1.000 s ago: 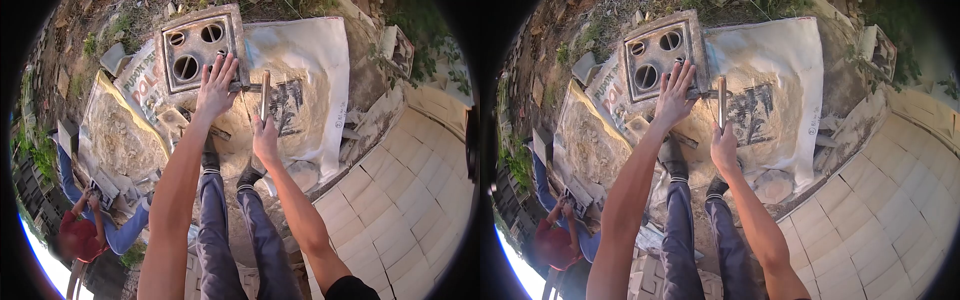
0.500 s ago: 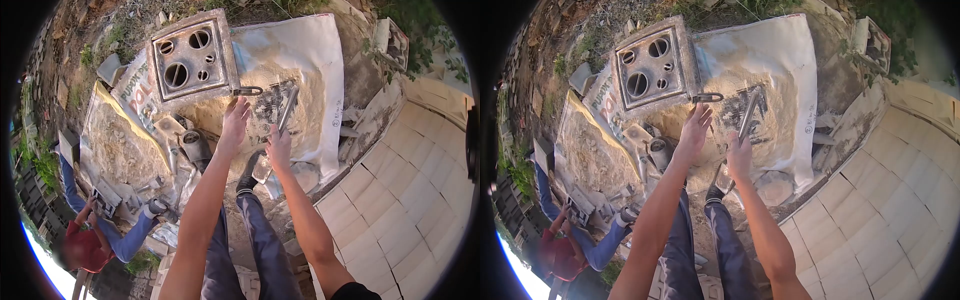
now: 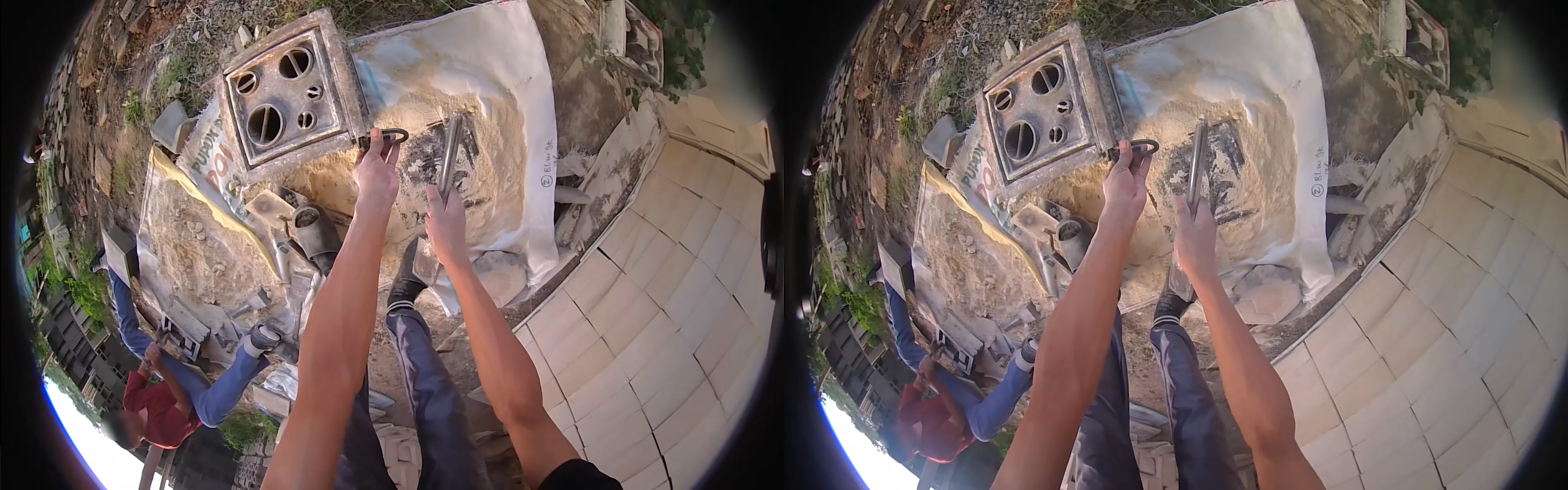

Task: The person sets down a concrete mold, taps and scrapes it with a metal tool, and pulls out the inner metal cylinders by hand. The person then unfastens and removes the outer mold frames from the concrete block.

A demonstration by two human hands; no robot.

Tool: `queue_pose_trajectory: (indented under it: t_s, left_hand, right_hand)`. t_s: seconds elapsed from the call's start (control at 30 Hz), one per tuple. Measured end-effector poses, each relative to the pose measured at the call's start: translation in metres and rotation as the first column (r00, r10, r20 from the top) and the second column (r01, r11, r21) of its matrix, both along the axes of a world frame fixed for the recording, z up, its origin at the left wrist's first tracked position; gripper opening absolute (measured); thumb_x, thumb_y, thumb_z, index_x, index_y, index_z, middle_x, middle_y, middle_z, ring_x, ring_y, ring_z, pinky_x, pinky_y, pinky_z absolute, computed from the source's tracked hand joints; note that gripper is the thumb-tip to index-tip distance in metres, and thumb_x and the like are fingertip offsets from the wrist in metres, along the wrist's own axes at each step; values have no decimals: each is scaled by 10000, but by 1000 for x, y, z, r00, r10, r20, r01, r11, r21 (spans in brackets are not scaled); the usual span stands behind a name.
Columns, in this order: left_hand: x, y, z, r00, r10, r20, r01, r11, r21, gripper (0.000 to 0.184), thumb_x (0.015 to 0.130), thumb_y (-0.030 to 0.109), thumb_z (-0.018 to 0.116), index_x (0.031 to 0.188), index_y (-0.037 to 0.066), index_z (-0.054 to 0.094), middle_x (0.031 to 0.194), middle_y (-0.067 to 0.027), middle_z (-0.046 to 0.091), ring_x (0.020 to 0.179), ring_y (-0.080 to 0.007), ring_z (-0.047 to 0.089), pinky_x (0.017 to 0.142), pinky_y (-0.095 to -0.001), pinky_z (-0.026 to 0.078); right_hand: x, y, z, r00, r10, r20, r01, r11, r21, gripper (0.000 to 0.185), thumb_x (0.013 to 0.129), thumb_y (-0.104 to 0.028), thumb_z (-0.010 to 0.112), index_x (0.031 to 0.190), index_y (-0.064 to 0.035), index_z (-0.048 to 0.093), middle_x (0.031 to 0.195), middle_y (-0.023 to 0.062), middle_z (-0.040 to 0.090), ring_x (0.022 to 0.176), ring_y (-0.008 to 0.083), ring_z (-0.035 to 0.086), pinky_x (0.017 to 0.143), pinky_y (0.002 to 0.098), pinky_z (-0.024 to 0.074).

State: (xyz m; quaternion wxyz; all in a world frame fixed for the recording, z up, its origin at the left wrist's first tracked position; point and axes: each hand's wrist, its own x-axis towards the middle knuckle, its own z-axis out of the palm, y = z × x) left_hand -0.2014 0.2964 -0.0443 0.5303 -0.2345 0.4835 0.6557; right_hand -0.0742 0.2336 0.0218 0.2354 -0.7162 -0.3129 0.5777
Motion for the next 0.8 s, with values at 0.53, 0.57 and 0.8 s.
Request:
queue_pose_trajectory:
  t_s: [0.53, 0.57, 0.8]
  left_hand:
    - [2, 9, 23, 988, -93, -122, 67, 976, -206, 239, 847, 180, 735, 916, 4, 587, 836, -79, 656, 768, -198, 665, 758, -370, 583]
    - [1, 9, 24, 985, -124, -116, 95, 968, -231, 236, 849, 186, 734, 921, 9, 596, 829, -75, 662, 766, -193, 665, 731, -360, 579]
    - [0, 10, 30, 978, -176, -115, 136, 947, -292, 220, 858, 208, 731, 944, 44, 612, 856, -60, 682, 763, -165, 674, 636, -311, 519]
  right_hand:
    - [13, -14, -7, 993, 83, 81, -76, 994, -84, 346, 961, -342, 524, 968, 5, 514, 719, 146, 546, 651, 277, 523, 643, 418, 417]
    - [13, -15, -9, 990, 102, 98, -94, 992, -80, 348, 962, -342, 522, 966, 5, 512, 721, 149, 547, 658, 286, 528, 649, 423, 418]
    - [9, -10, -7, 979, 163, 120, -157, 986, -60, 346, 968, -341, 510, 948, 5, 503, 736, 166, 560, 686, 319, 553, 671, 438, 423]
